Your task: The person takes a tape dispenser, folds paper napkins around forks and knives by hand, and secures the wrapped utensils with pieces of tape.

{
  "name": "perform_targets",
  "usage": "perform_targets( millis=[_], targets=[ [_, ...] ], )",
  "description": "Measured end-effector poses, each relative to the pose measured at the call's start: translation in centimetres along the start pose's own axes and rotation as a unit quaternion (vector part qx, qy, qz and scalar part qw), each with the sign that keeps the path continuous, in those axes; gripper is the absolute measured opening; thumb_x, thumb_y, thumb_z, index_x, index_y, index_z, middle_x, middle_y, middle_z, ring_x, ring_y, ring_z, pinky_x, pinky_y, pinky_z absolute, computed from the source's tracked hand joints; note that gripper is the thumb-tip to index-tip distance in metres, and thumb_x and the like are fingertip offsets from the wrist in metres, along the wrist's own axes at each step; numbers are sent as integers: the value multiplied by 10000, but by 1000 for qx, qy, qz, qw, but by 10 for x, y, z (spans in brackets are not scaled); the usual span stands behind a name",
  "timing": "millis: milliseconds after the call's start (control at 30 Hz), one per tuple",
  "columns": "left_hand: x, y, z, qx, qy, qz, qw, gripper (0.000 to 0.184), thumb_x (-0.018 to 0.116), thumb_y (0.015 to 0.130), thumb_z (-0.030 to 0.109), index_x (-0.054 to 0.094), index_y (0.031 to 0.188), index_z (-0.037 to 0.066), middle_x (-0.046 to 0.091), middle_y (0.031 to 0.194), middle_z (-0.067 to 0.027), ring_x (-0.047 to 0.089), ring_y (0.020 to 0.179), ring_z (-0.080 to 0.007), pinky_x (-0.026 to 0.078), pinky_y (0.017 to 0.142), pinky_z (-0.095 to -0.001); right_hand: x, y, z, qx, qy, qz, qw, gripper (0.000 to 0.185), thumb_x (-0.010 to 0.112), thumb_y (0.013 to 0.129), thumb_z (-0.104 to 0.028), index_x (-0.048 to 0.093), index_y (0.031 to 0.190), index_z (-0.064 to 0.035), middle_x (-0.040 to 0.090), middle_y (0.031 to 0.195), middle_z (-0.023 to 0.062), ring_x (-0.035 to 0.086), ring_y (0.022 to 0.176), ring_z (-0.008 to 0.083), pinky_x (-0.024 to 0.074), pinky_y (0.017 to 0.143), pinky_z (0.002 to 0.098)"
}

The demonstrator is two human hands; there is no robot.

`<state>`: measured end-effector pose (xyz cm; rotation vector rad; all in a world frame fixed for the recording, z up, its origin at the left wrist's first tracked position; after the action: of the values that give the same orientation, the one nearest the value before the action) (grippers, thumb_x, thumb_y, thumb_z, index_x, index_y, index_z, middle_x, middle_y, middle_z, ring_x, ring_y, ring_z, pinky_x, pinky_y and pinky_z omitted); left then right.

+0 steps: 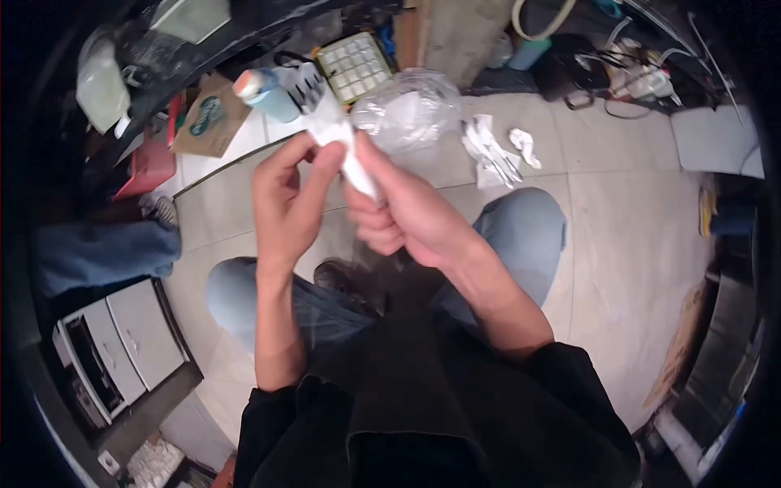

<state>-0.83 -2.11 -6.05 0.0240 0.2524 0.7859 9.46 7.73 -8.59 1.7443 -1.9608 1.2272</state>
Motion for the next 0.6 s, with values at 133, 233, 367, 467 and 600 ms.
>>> perform_targets(
  millis=[133,233,367,467,600],
  targets=[
    [2,-5,3,89,-22,18,996,127,652,901,23,583,803,-18,577,803,4,471,741,-50,349,647,-194,2,-7,3,53,157,-236,957,626,251,992,-642,410,670,-129,305,524,-67,227,402,51,185,367,229],
    [7,-5,5,96,45,81,991,151,652,897,8,567,773,-6,547,753,13,448,697,-40,323,615,-182,-1,-15,1,-39,1,-41,998,589,279,1008,-600,517,833,-91,379,558,-49,335,437,72,298,405,228],
    [11,4,5,99,51,126,986,123,684,887,36,598,818,-18,575,717,-8,490,697,-54,361,640,-192,-9,-45,-15,-282,-367,161,872,262,508,1003,-273,521,1047,-15,513,644,72,494,531,145,382,522,302],
    [8,5,17,166,166,81,969,152,680,871,15,623,1005,-30,620,798,-34,532,740,-74,410,714,-207,-14,-89,-34,-261,-442,166,842,178,551,962,-142,543,1083,-12,542,699,93,522,597,147,384,556,314],
    [-62,-20,52,110,261,227,932,465,557,935,53,475,1385,-25,637,939,-70,570,816,-121,442,865,-277,-70,-156,-65,-228,-488,173,825,165,583,921,-93,578,1074,-31,564,654,67,515,558,144,392,533,307]
  ],
)
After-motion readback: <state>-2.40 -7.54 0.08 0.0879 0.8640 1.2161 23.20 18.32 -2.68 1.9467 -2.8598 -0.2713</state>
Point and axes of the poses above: each hand's wrist, its own y-axis towards the middle knuckle, its own x-axis out of the palm, z = x × y, the point moved 3 cm from there along y, towards the middle knuckle
